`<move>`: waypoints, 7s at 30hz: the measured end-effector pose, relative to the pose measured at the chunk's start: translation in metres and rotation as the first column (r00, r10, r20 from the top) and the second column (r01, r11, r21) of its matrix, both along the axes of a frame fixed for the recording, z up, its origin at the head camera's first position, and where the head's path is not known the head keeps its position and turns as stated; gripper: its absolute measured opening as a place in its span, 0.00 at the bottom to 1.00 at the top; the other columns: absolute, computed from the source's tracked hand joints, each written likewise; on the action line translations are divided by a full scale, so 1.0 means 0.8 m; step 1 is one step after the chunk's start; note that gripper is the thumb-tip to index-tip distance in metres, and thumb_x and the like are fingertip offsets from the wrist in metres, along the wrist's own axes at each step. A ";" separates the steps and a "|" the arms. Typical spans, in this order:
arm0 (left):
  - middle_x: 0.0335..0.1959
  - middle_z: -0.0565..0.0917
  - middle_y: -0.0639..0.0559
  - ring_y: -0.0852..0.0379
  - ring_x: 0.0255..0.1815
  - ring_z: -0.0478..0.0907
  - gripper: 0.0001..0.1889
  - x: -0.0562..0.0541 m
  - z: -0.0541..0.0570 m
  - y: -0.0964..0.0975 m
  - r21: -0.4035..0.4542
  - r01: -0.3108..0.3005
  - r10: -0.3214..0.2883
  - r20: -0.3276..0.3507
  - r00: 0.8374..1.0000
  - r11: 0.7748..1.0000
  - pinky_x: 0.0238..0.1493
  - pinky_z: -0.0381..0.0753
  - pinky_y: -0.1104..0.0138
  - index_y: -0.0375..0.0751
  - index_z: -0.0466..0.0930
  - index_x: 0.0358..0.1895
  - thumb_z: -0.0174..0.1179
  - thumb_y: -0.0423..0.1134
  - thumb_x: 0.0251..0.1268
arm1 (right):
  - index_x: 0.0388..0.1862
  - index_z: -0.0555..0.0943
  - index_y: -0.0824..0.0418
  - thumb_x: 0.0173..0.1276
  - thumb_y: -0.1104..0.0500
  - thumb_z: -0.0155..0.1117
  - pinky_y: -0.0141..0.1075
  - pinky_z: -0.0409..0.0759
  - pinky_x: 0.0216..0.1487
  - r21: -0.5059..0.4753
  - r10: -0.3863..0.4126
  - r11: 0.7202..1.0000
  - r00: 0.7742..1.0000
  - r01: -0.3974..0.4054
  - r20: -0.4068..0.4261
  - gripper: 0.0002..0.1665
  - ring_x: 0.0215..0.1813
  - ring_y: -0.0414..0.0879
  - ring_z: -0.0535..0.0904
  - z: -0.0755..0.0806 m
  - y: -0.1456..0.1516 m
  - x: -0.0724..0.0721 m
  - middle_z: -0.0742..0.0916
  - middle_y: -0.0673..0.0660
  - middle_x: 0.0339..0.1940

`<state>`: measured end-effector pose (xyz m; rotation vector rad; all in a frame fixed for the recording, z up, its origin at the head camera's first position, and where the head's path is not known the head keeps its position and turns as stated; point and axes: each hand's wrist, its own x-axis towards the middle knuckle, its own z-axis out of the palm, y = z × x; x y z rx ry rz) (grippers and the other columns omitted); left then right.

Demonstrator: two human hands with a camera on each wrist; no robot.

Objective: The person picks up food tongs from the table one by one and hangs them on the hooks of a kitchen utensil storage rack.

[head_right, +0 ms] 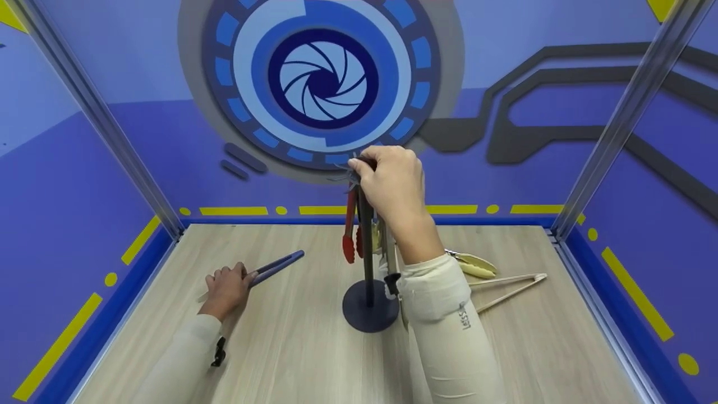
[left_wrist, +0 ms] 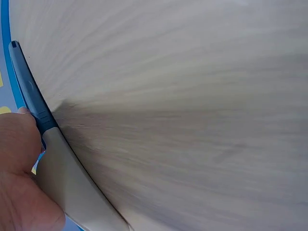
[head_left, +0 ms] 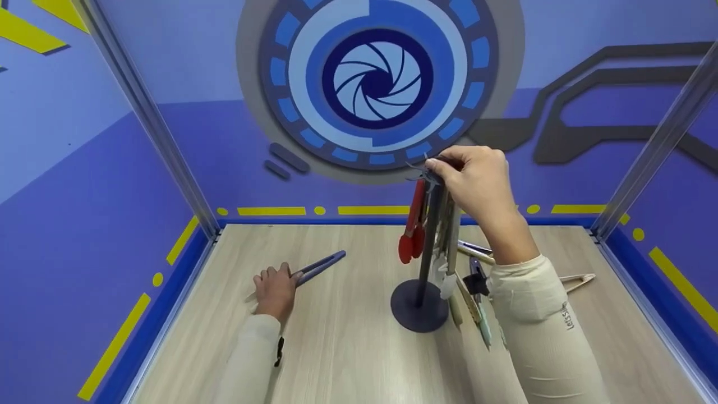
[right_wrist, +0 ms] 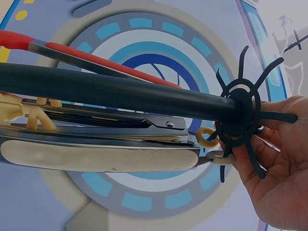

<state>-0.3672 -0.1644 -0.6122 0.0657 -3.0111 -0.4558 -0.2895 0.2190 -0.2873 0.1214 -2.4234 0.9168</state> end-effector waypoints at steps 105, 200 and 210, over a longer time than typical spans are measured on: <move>0.26 0.70 0.55 0.59 0.27 0.64 0.20 0.054 0.185 0.182 0.512 0.337 -0.112 -0.419 0.901 0.790 0.30 0.62 0.67 0.42 0.74 0.36 0.43 0.48 0.90 | 0.40 0.94 0.54 0.75 0.49 0.72 0.38 0.75 0.35 -0.020 0.015 1.000 1.000 -0.015 -0.007 0.11 0.36 0.49 0.81 -0.003 0.002 -0.002 0.92 0.57 0.34; 0.24 0.65 0.57 0.64 0.24 0.60 0.18 0.058 0.133 0.246 0.691 0.506 -0.239 -0.451 0.860 0.516 0.29 0.59 0.72 0.41 0.71 0.33 0.47 0.45 0.89 | 0.39 0.94 0.54 0.75 0.49 0.73 0.39 0.75 0.35 -0.032 0.028 0.999 1.000 -0.028 -0.004 0.11 0.35 0.49 0.80 -0.005 -0.001 -0.004 0.92 0.56 0.32; 0.22 0.64 0.58 0.65 0.24 0.59 0.20 0.061 0.125 0.255 0.722 0.501 -0.212 -0.459 0.863 0.477 0.29 0.58 0.72 0.40 0.71 0.30 0.48 0.43 0.89 | 0.40 0.94 0.53 0.74 0.49 0.74 0.40 0.75 0.35 -0.032 0.028 0.999 1.000 -0.028 0.002 0.11 0.36 0.49 0.80 -0.004 0.001 -0.003 0.93 0.56 0.33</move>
